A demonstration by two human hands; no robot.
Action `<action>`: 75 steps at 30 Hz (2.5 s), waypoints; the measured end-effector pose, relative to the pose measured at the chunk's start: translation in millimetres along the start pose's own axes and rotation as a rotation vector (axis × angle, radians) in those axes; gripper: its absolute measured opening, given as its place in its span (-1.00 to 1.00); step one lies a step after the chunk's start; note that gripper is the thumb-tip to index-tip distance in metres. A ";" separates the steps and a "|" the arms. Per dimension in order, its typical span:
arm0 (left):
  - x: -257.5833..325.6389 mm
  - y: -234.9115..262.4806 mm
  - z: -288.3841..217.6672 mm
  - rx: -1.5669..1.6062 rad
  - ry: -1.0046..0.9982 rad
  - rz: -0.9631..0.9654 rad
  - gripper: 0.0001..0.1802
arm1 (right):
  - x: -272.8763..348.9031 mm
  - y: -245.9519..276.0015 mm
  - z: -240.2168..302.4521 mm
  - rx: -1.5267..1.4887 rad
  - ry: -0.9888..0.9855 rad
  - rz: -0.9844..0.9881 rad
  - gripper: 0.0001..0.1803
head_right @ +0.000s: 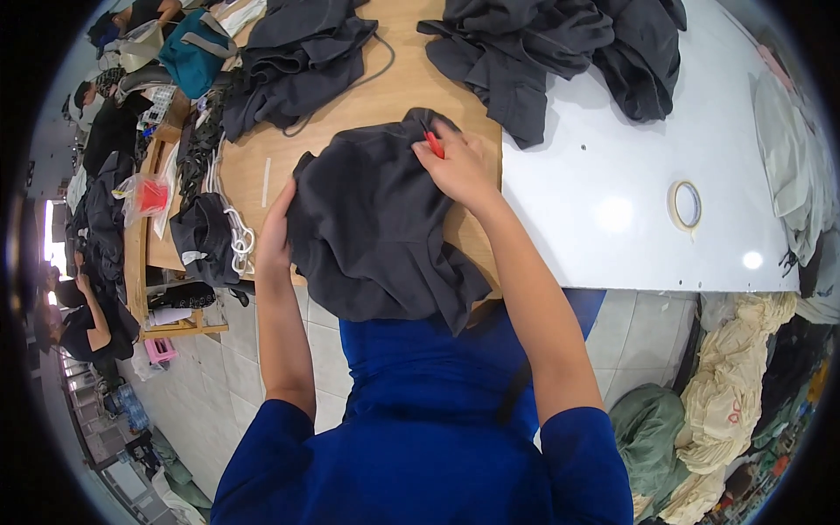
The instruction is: Inspecting and trimming loose threads from a dark gray garment on a factory workspace.
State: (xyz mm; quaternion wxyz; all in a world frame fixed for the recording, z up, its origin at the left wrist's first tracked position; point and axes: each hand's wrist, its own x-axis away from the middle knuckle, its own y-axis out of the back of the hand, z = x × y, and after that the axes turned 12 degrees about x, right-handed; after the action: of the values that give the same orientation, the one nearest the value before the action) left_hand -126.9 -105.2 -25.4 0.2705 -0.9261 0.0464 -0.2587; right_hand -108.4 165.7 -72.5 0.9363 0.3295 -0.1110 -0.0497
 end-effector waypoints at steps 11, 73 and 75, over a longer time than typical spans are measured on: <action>3.3 -25.1 -19.7 -0.259 -0.443 0.399 -0.77 | 117.4 111.1 -41.0 -0.906 0.069 -0.296 -0.60; 18.9 -72.0 116.2 -0.507 -0.098 0.395 -0.63 | 171.2 -11.2 -10.1 -0.568 -0.089 -0.205 -0.89; 28.0 -70.9 106.8 -0.448 -0.022 0.321 -0.73 | 159.8 -2.2 -11.6 -0.576 -0.166 -0.480 -0.94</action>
State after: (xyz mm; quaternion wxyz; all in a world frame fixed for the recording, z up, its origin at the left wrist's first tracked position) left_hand -52.6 -0.3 -52.3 0.0971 -0.9465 0.2456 -0.1857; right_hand 49.4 144.5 -54.7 0.9401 0.0644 -0.0875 -0.3233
